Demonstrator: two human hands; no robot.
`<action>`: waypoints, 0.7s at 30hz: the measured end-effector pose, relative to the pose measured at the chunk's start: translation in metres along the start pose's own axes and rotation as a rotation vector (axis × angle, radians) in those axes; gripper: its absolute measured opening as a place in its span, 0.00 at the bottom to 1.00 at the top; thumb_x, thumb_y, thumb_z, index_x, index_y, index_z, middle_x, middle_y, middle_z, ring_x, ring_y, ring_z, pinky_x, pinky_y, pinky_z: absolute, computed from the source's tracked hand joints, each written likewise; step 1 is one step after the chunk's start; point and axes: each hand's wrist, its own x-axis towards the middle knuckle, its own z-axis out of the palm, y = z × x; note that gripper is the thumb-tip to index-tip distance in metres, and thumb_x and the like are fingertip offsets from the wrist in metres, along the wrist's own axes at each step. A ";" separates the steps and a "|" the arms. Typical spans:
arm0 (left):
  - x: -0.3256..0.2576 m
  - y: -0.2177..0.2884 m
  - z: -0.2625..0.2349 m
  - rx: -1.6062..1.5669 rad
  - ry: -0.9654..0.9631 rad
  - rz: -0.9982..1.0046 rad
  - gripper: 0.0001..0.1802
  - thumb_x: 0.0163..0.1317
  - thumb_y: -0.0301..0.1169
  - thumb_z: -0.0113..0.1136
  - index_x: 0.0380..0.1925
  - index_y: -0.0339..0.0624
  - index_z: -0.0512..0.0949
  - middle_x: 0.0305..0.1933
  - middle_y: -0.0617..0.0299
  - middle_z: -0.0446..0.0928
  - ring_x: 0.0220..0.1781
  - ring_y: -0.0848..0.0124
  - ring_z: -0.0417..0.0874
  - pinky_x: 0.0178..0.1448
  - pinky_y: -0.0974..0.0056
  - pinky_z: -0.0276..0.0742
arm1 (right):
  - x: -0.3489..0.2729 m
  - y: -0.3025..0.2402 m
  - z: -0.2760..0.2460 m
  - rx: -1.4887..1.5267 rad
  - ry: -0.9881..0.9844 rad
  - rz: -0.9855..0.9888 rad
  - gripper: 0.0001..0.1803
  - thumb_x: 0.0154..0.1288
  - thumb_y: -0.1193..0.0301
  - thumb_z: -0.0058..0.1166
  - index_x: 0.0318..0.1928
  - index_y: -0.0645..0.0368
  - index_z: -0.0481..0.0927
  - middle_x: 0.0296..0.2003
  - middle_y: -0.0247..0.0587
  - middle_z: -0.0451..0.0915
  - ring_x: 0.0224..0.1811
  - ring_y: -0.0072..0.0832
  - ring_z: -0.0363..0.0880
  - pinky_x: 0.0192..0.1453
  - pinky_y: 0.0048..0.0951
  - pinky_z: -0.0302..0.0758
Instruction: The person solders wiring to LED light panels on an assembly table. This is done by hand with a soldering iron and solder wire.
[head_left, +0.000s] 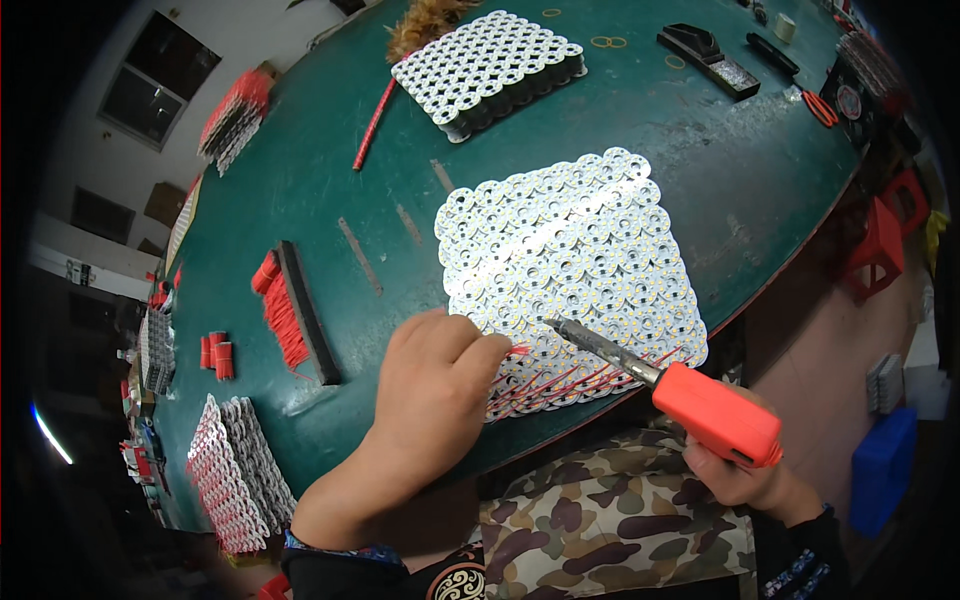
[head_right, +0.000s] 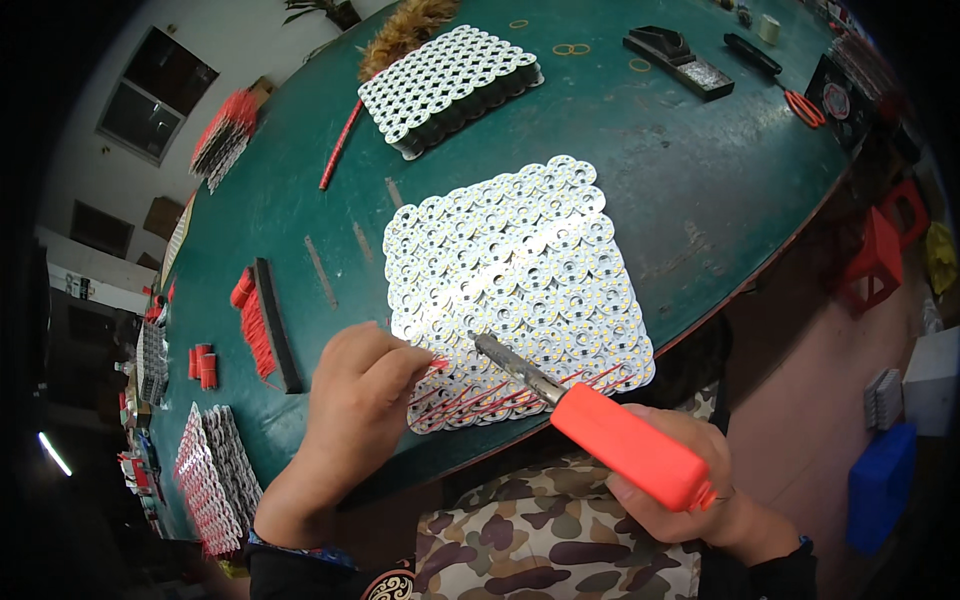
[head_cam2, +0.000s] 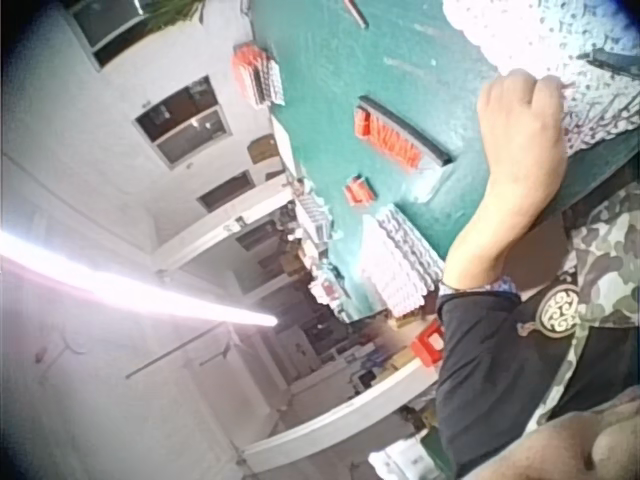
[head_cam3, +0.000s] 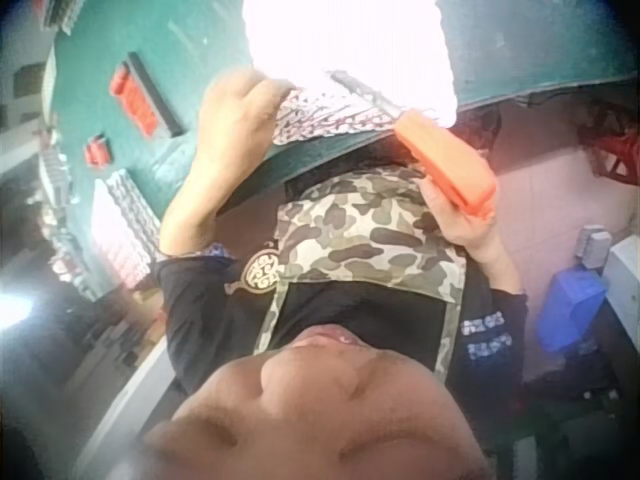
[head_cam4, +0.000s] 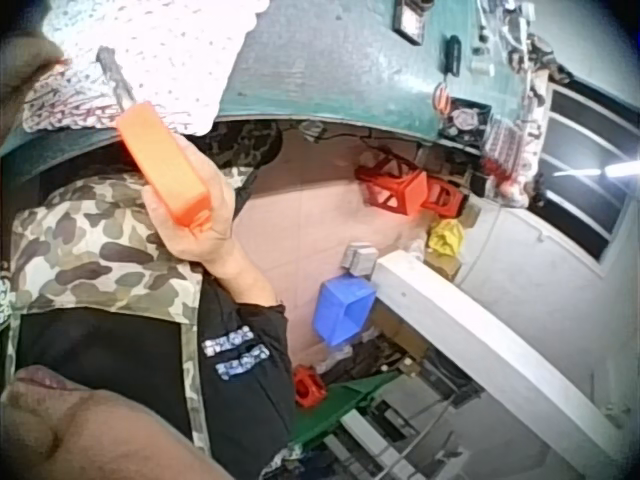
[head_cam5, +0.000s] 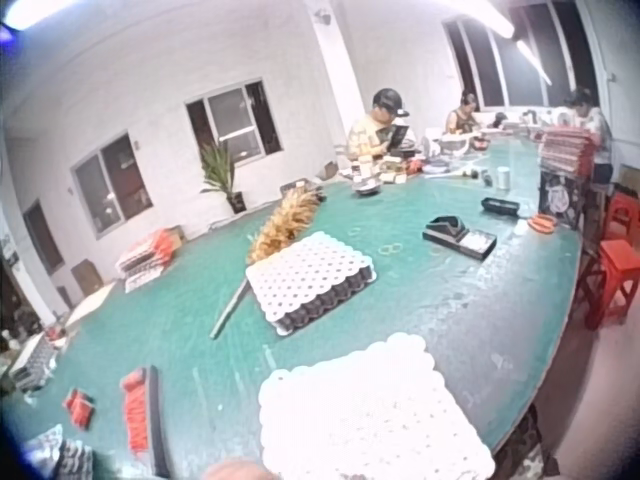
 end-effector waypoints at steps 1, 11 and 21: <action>0.001 0.001 0.003 0.000 0.001 0.000 0.10 0.51 0.25 0.61 0.35 0.44 0.82 0.31 0.60 0.74 0.37 0.59 0.79 0.56 0.50 0.77 | 0.000 0.001 0.000 -0.011 0.005 -0.002 0.28 0.54 0.76 0.69 0.56 0.69 0.76 0.50 0.52 0.83 0.47 0.44 0.86 0.51 0.40 0.83; 0.003 0.004 0.019 0.031 -0.039 0.049 0.13 0.49 0.21 0.64 0.37 0.43 0.83 0.32 0.61 0.77 0.38 0.58 0.81 0.56 0.49 0.77 | 0.010 0.002 0.006 0.121 0.015 -0.003 0.32 0.53 0.77 0.71 0.58 0.71 0.73 0.47 0.55 0.85 0.38 0.44 0.89 0.42 0.36 0.85; 0.006 0.005 0.016 0.021 -0.089 0.038 0.14 0.47 0.20 0.64 0.37 0.42 0.83 0.32 0.59 0.77 0.39 0.56 0.81 0.56 0.48 0.77 | 0.014 -0.002 0.003 0.112 0.009 -0.010 0.32 0.52 0.78 0.71 0.58 0.72 0.74 0.47 0.56 0.85 0.38 0.42 0.89 0.41 0.35 0.84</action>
